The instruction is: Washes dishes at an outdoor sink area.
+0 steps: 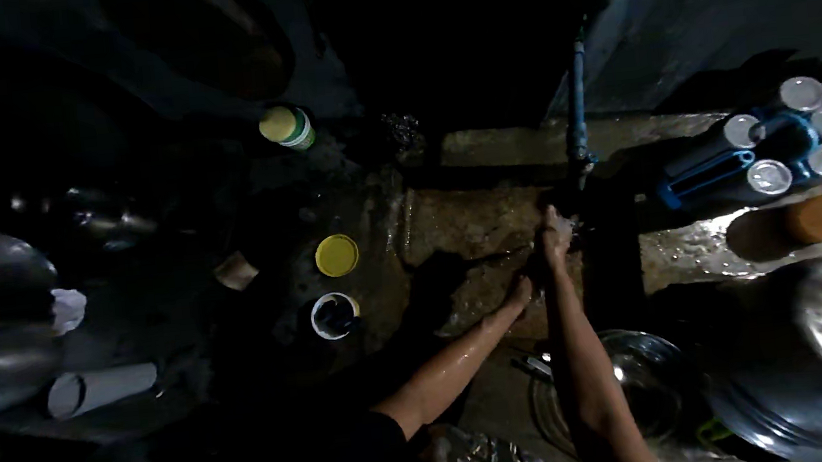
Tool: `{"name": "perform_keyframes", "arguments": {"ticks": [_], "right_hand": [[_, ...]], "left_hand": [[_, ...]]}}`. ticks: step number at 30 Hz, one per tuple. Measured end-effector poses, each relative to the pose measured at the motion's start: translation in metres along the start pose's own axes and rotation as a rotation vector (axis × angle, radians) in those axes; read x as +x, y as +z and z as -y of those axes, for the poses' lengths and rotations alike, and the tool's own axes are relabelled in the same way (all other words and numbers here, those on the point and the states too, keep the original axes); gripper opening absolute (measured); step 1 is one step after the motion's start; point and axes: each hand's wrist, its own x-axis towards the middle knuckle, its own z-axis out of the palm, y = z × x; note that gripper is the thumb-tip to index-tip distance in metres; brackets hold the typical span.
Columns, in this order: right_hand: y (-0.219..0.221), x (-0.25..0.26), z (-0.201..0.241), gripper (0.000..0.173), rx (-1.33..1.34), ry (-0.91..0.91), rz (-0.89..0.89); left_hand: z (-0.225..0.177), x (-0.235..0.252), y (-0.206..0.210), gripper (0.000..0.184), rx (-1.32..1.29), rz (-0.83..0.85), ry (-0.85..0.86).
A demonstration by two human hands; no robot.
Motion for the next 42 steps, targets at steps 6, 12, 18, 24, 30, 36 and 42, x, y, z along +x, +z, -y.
{"name": "perform_keyframes", "arguments": {"ticks": [6,12,18,24,30,36,42], "right_hand": [[-0.054,0.022,-0.003,0.037,-0.357,-0.284,0.273],[-0.174,-0.042,-0.038,0.044,-0.484,-0.436,0.319],[-0.252,-0.179,-0.141,0.044,-0.627,0.293,-0.329],[-0.249,-0.235,-0.221,0.043,-0.29,0.516,-0.455],[-0.242,-0.24,-0.226,0.044,-0.384,0.426,-0.467],[-0.235,-0.241,-0.239,0.046,-0.019,0.383,-0.599],[-0.23,-0.245,-0.216,0.033,0.699,0.245,-0.612]], "left_hand": [[0.0,0.026,-0.003,0.044,0.074,0.101,0.005],[0.011,0.038,0.006,0.028,0.448,0.459,0.427],[0.07,0.012,0.03,0.032,0.587,0.556,0.451],[0.08,-0.014,0.063,0.043,0.62,0.513,0.247],[0.076,-0.013,0.072,0.033,0.638,0.521,0.229],[0.076,-0.012,0.067,0.038,0.62,0.592,0.168],[0.075,-0.024,0.068,0.037,0.55,0.617,0.128]]}}
